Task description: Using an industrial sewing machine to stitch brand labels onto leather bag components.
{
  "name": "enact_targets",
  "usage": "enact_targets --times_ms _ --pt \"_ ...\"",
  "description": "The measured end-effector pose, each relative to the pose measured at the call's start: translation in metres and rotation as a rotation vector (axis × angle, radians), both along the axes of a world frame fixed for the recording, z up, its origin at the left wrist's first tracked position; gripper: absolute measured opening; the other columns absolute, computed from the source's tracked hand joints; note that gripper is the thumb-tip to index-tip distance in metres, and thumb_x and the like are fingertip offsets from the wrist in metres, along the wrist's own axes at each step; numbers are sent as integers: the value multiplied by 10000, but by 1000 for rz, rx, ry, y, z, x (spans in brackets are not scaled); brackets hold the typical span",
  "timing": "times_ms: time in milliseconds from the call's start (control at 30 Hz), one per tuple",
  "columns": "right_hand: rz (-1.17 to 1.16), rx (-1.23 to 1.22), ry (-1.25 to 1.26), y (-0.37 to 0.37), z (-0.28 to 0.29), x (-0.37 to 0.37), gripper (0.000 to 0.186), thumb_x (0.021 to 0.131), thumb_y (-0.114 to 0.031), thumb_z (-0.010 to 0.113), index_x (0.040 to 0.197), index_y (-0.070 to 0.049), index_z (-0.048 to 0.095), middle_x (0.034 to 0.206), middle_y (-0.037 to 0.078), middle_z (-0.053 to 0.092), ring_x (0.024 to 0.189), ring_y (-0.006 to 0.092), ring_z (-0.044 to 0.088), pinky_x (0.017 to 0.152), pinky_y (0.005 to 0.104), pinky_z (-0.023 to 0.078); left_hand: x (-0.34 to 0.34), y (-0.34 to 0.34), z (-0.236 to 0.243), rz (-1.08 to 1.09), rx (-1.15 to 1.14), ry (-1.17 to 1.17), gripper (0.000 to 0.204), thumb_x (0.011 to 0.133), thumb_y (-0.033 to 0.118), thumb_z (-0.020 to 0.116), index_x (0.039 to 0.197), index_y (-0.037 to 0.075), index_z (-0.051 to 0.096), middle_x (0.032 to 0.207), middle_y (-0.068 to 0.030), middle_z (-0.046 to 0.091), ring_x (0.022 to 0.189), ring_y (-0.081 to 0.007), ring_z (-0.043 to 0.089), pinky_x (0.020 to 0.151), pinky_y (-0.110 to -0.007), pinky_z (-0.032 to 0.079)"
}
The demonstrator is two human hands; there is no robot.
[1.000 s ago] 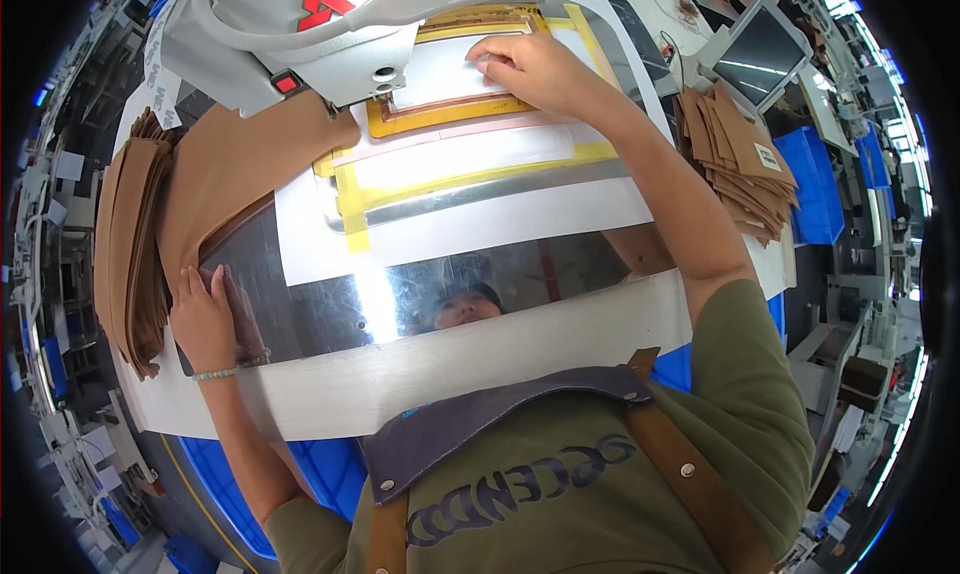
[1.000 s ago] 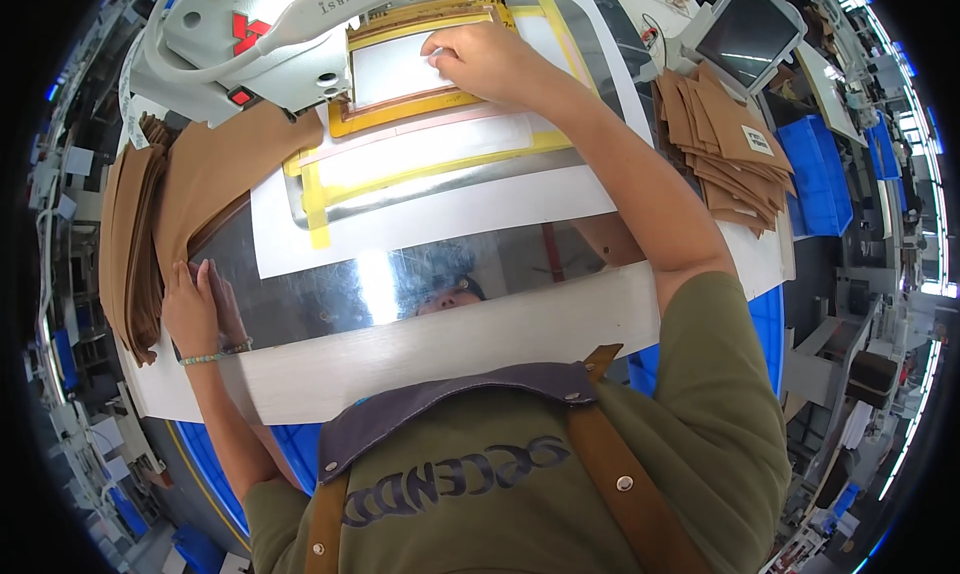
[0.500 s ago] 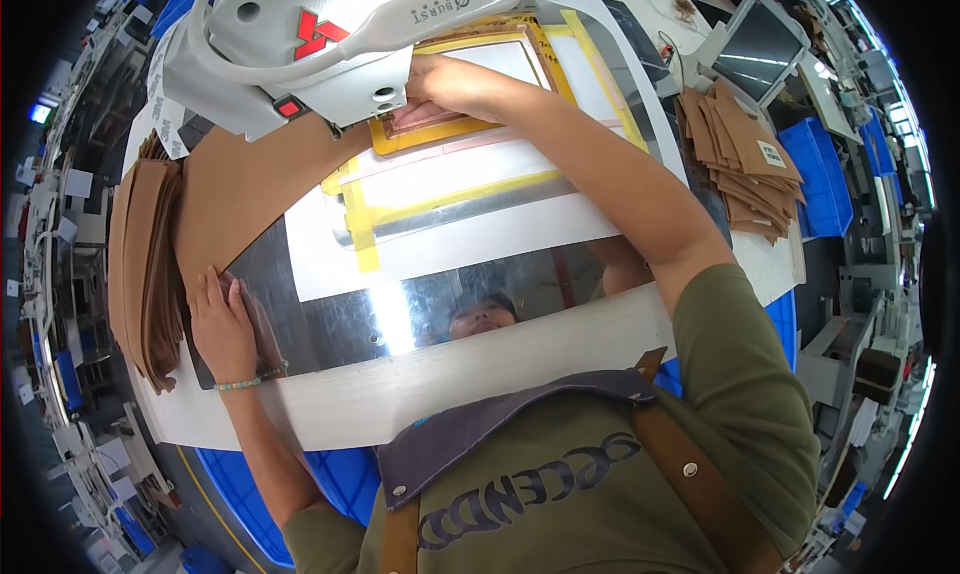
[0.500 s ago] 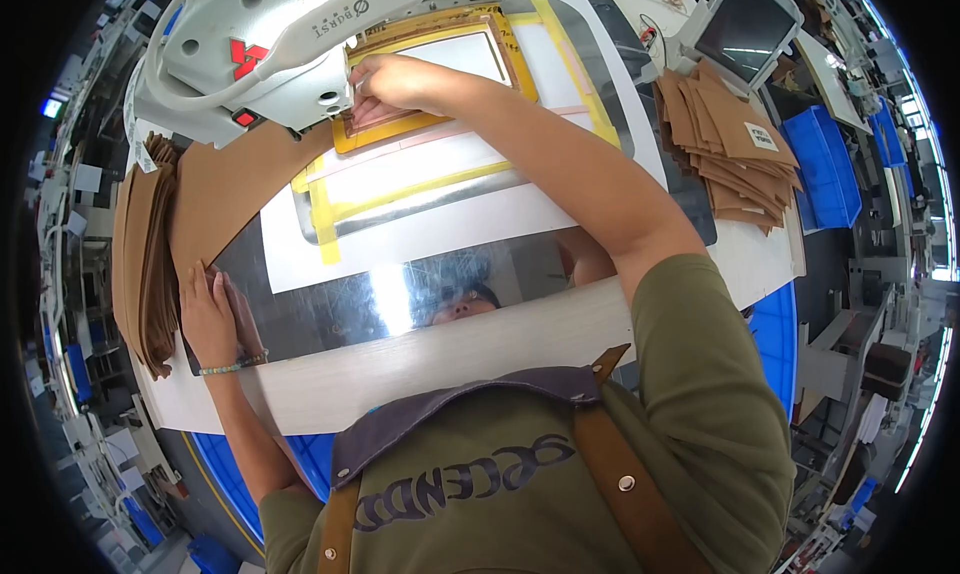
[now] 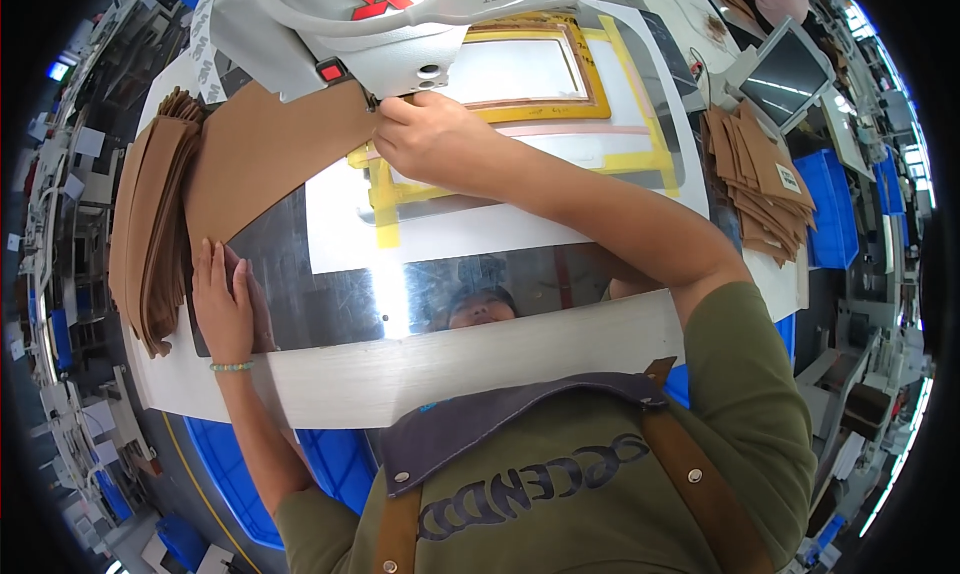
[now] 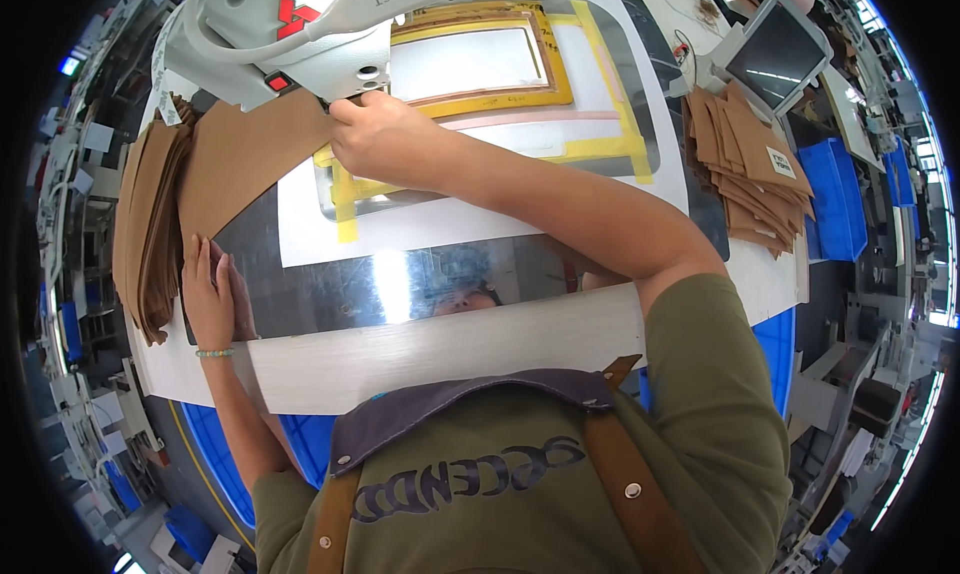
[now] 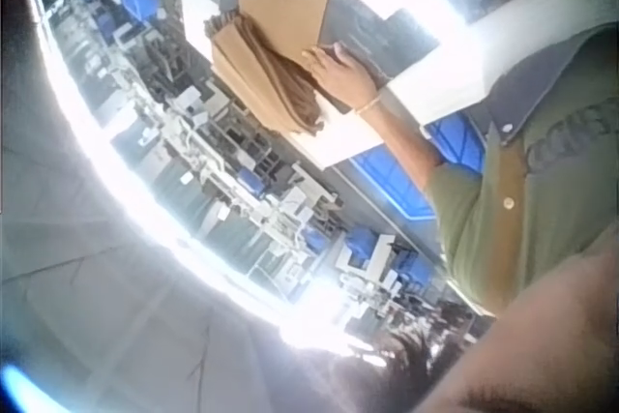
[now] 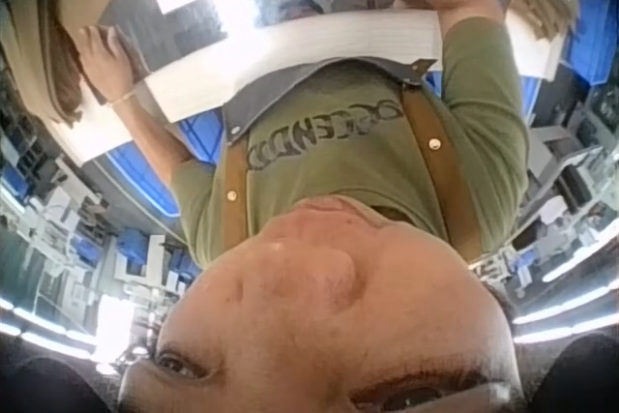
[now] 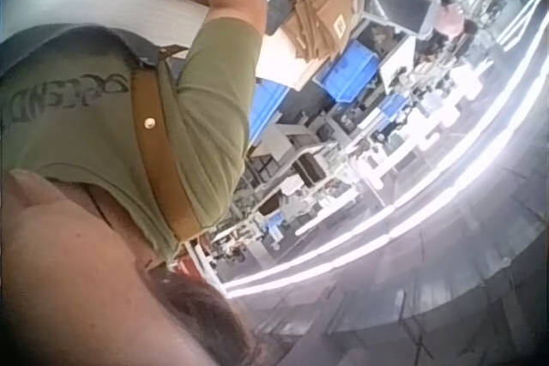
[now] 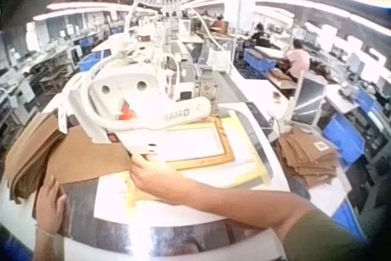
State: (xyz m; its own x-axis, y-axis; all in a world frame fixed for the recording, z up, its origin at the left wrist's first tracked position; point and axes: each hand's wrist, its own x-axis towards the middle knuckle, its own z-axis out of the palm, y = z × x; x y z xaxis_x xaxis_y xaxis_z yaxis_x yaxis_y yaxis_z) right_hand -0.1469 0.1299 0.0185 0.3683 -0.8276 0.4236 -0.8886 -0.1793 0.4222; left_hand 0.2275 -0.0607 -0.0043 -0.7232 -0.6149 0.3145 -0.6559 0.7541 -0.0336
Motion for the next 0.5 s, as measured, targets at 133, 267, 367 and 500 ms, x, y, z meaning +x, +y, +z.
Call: enact_targets --times_ms 133,267,367,500 --pt "-74 -25 44 -18 -13 9 37 793 -167 736 770 -159 707 858 -52 633 933 164 574 689 288 485 2 3 3 34 90 52 525 1108 344 557 1527 28 583 1616 -186 525 1503 -366 478 1253 -459 365" --pt "-66 -94 34 -12 -14 8 48 777 -167 734 742 -154 705 841 -43 613 928 168 574 675 294 482 9 -2 4 36 151 42 541 1101 348 572 1551 47 564 1654 -162 490 1539 -346 444 1262 -457 348" --pt "-41 -129 -14 2 -12 14 49 760 -151 743 736 -140 702 823 -29 589 922 172 574 669 288 482 12 -10 5 16 146 -10 547 1102 336 573 1572 57 541 1667 -140 481 1560 -336 418 1270 -454 336" --pt "-45 -83 -63 18 -8 15 65 743 -130 751 728 -117 689 818 -6 569 902 177 577 665 286 482 3 -15 11 -57 186 -8 553 1108 331 562 1595 73 514 1674 -123 476 1572 -327 401 1277 -456 326"
